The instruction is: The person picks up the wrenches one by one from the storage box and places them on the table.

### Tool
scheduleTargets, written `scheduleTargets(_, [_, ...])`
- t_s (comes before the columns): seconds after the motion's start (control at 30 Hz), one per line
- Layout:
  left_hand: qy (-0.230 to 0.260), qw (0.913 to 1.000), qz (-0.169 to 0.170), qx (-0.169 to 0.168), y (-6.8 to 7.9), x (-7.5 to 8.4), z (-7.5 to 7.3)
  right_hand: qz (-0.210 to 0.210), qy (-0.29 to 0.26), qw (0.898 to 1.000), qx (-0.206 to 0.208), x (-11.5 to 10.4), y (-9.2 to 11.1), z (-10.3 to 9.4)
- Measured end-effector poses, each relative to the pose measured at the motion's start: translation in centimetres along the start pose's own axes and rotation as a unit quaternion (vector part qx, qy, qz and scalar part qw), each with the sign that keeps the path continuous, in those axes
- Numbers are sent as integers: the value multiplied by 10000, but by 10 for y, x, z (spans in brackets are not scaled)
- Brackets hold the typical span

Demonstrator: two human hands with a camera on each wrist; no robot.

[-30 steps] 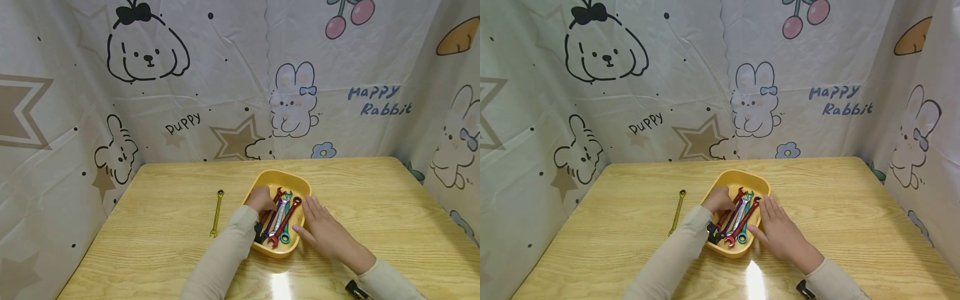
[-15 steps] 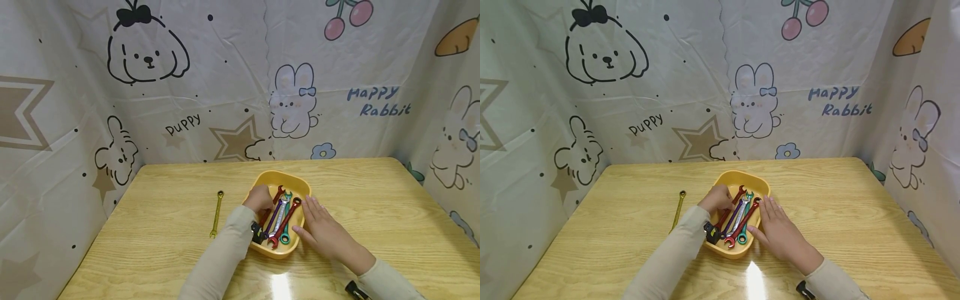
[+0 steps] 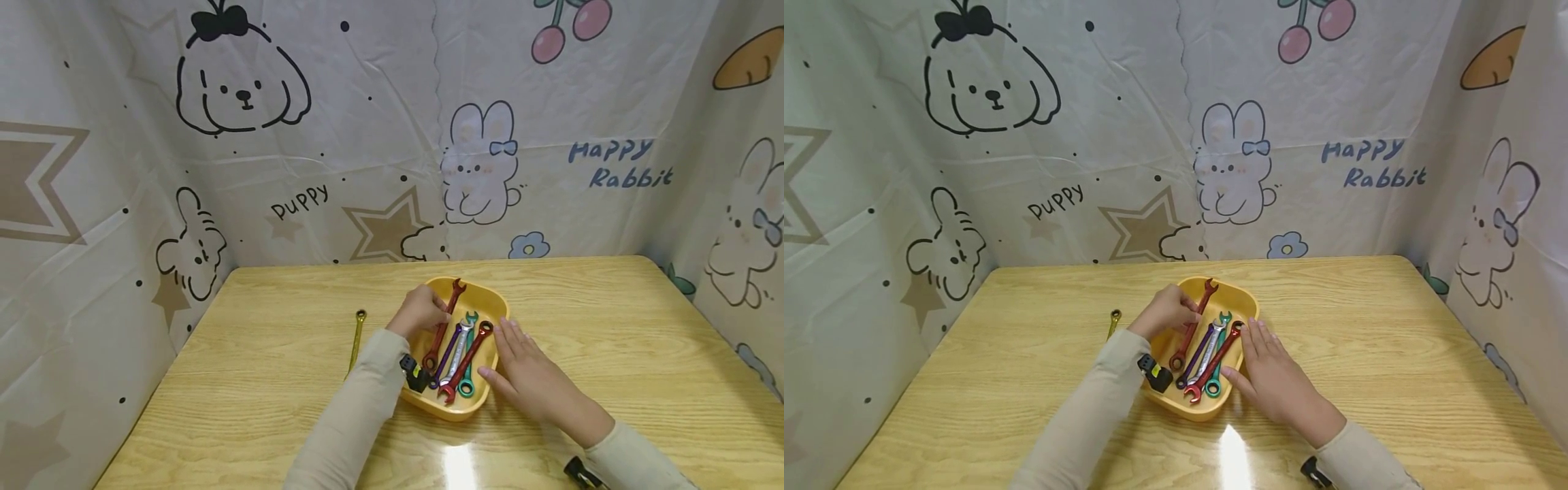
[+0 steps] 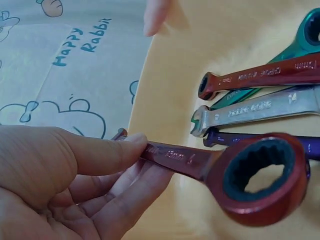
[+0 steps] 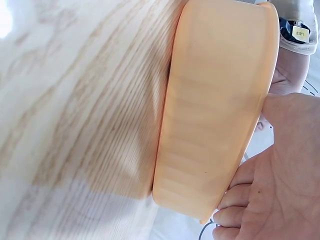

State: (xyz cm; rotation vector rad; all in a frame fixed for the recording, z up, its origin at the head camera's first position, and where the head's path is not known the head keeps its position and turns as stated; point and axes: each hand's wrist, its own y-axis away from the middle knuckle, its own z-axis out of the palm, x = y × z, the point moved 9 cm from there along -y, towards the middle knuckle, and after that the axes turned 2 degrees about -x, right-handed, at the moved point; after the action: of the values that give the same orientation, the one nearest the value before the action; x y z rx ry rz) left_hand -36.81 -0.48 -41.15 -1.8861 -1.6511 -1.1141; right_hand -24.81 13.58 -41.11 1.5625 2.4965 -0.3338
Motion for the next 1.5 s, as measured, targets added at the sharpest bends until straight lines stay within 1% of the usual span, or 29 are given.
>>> scheduleTargets(0.17, [671,9975,-39,-213,-1,-2,-2,-24,32,10000,6,-1,0,-1])
scheduleTargets(0.3, [1230,9915,-28,-427,0,-1,-5,-38,63,10000,9,-1,0,-1])
scheduleTargets(0.4, [1492,9874,-11,-519,2,1,-9,-21,54,10000,-14,-1,0,-1])
scheduleTargets(0.6, [1604,9855,19,-561,4,2,-23,-15,23,10000,-29,-1,0,-1])
scheduleTargets(0.8, [1633,9851,34,-531,5,-3,-44,-38,23,10000,-11,0,-1,1])
scheduleTargets(0.93, [1782,9832,-108,-374,7,-14,-58,-80,48,10000,18,0,-1,1])
scheduleTargets(1.1, [2004,9790,-283,-248,9,-33,-69,-97,48,9999,43,0,0,1])
scheduleTargets(1.27, [2202,9749,-287,-138,14,-55,-80,-94,59,9999,19,-1,0,1])
scheduleTargets(1.4, [2154,9762,-244,-52,20,-71,-95,-88,54,9999,19,-2,0,0])
scheduleTargets(1.5, [2106,9772,-264,38,26,-83,-110,-83,37,10000,25,-2,0,0])
